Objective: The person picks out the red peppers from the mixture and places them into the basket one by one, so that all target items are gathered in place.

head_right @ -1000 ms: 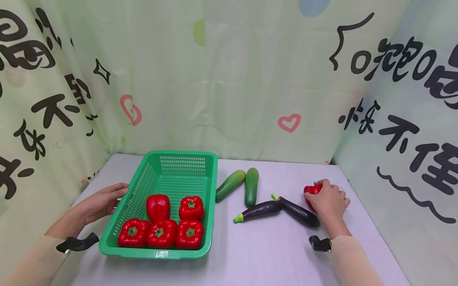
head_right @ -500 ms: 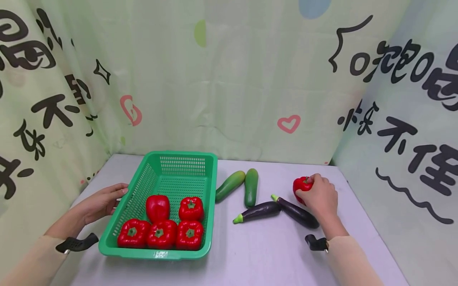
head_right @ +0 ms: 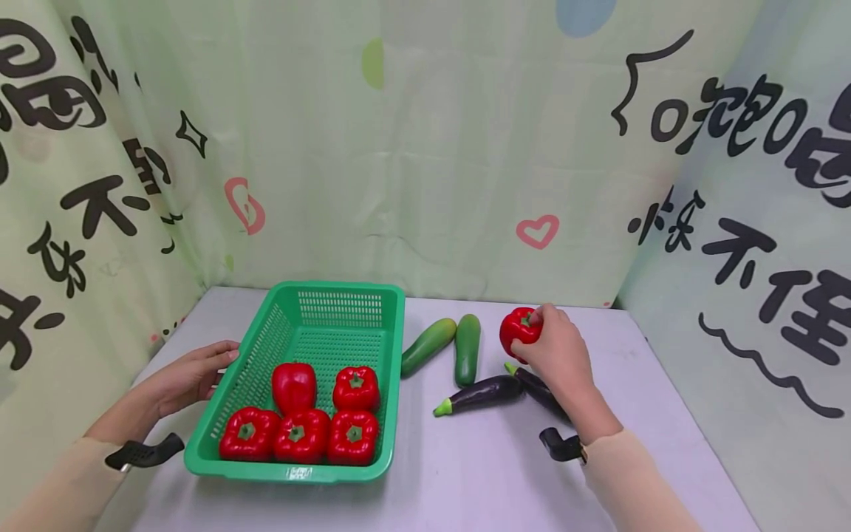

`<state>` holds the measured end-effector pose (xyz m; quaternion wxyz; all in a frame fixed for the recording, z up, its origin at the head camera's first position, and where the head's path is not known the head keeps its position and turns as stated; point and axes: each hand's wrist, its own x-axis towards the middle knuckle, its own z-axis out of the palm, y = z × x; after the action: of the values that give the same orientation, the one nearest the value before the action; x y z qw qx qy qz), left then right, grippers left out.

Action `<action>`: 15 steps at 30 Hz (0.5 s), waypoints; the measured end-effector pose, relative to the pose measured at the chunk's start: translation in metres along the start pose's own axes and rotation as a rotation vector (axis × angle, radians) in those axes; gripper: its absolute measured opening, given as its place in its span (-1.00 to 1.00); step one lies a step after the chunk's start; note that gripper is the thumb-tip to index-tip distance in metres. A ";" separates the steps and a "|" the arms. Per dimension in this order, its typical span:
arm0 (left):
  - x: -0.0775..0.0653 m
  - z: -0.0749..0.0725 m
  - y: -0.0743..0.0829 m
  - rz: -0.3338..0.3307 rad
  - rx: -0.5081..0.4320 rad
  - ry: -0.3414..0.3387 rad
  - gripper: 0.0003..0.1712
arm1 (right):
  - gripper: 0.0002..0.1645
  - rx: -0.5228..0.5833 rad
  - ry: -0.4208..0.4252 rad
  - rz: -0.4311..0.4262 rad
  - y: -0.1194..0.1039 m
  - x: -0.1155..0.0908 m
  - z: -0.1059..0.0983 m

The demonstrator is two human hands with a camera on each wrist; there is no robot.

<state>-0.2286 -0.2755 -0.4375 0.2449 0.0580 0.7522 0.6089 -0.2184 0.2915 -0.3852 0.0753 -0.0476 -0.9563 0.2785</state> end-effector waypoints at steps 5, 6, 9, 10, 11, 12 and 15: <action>0.000 0.000 0.001 0.007 0.009 -0.010 -0.38 | -0.11 0.025 -0.009 -0.095 -0.029 -0.006 0.003; 0.000 0.001 0.001 0.010 0.011 -0.014 -0.37 | -0.11 0.023 -0.013 -0.118 -0.035 -0.008 0.004; 0.000 0.001 0.002 0.013 0.018 -0.016 -0.36 | -0.15 0.017 -0.028 -0.187 -0.053 -0.013 0.008; -0.001 0.001 0.002 0.011 0.019 -0.012 -0.36 | -0.18 0.021 -0.032 -0.207 -0.060 -0.015 0.010; -0.001 0.001 0.003 0.009 0.020 -0.007 -0.36 | -0.21 0.028 -0.038 -0.225 -0.066 -0.016 0.012; -0.001 0.002 0.003 0.006 0.021 -0.001 -0.36 | -0.23 0.036 -0.045 -0.240 -0.073 -0.018 0.014; -0.001 0.002 0.003 -0.001 0.022 0.009 -0.37 | -0.25 0.070 -0.063 -0.279 -0.093 -0.023 0.022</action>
<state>-0.2272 -0.2737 -0.4346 0.2413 0.0575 0.7599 0.6008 -0.2043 0.1988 -0.3555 0.0850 0.0972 -0.9452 0.2999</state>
